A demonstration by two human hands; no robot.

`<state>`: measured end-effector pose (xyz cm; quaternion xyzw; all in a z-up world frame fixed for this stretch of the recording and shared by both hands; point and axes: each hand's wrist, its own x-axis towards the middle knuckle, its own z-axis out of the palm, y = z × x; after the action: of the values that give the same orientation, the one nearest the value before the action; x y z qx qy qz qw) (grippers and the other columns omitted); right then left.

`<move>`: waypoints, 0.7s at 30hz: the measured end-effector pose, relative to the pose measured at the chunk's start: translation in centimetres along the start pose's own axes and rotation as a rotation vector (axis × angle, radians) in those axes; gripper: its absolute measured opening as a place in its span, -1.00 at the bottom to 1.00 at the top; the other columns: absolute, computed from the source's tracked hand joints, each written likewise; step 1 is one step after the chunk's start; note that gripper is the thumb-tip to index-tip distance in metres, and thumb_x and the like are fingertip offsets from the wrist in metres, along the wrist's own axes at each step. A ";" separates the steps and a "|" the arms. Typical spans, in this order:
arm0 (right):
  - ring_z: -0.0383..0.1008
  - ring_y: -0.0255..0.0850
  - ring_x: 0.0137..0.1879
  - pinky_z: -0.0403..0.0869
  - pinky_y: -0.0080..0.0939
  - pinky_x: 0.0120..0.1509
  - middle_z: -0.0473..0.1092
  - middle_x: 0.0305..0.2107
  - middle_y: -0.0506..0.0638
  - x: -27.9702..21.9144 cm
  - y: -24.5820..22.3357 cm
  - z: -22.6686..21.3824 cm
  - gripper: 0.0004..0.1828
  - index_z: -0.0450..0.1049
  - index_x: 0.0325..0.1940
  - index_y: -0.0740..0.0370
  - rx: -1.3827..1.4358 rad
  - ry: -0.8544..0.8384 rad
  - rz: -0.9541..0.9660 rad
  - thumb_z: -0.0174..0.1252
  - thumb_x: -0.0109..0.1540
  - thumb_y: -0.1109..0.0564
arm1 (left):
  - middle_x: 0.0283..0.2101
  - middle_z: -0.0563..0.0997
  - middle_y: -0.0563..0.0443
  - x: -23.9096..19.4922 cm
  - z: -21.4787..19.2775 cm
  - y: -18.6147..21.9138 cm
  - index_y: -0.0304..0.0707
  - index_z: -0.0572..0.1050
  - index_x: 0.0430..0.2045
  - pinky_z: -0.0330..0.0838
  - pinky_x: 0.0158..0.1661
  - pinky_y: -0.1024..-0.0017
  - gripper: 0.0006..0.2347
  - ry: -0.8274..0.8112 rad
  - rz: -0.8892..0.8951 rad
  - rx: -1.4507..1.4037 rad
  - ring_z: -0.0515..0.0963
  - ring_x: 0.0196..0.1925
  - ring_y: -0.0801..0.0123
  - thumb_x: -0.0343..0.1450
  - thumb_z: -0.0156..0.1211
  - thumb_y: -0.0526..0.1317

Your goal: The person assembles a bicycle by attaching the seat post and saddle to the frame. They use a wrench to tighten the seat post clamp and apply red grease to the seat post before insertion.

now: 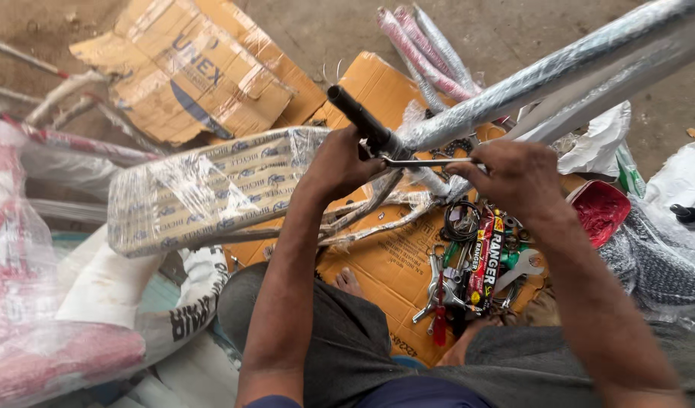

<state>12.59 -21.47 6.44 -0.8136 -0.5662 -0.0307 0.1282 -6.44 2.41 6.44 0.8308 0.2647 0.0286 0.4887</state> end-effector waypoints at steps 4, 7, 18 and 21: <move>0.27 -0.30 -0.66 0.31 -0.19 -0.44 0.34 -0.76 -0.14 4.0 -2.0 -4.9 -0.45 0.54 -0.50 0.09 -0.276 -0.056 -0.111 0.25 0.28 -0.38 | -0.23 0.72 -0.13 0.2 -0.1 0.4 -0.28 0.57 -0.12 0.56 -0.13 0.29 -0.65 0.001 0.010 -0.011 0.71 -0.23 0.22 0.22 0.42 -0.24; 0.28 -0.30 -0.64 0.28 -0.19 -0.45 0.35 -0.73 -0.14 5.0 -2.2 -4.9 -0.46 0.52 -0.51 0.08 -0.271 -0.050 -0.173 0.26 0.24 -0.39 | -0.23 0.71 -0.13 -0.1 -0.1 0.5 -0.27 0.57 -0.12 0.55 -0.12 0.28 -0.65 0.001 -0.009 0.007 0.71 -0.22 0.22 0.23 0.43 -0.23; 0.37 -0.18 -0.39 0.28 -0.13 -0.16 0.41 -0.54 0.00 -2.8 -0.7 18.4 -0.61 0.52 -0.34 0.24 0.389 0.470 0.116 0.25 0.31 -0.14 | -0.22 0.67 -0.20 -0.7 0.5 1.4 -0.28 0.61 -0.15 0.54 -0.15 0.20 -0.67 0.036 -0.002 0.094 0.67 -0.21 0.13 0.24 0.45 -0.19; 0.34 -0.25 -0.28 0.27 -0.21 0.08 0.41 -0.43 0.06 -5.6 -8.2 30.4 -0.72 0.54 -0.14 0.36 1.109 0.489 0.459 0.17 0.48 0.06 | -0.19 0.70 -0.17 -1.3 0.4 1.2 -0.29 0.59 -0.12 0.54 -0.12 0.23 -0.66 0.012 0.006 0.005 0.70 -0.18 0.16 0.23 0.41 -0.23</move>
<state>0.03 -16.52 -22.54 -0.6965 -0.2643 0.1103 0.6580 -6.96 1.06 7.49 0.8326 0.2653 0.0341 0.4851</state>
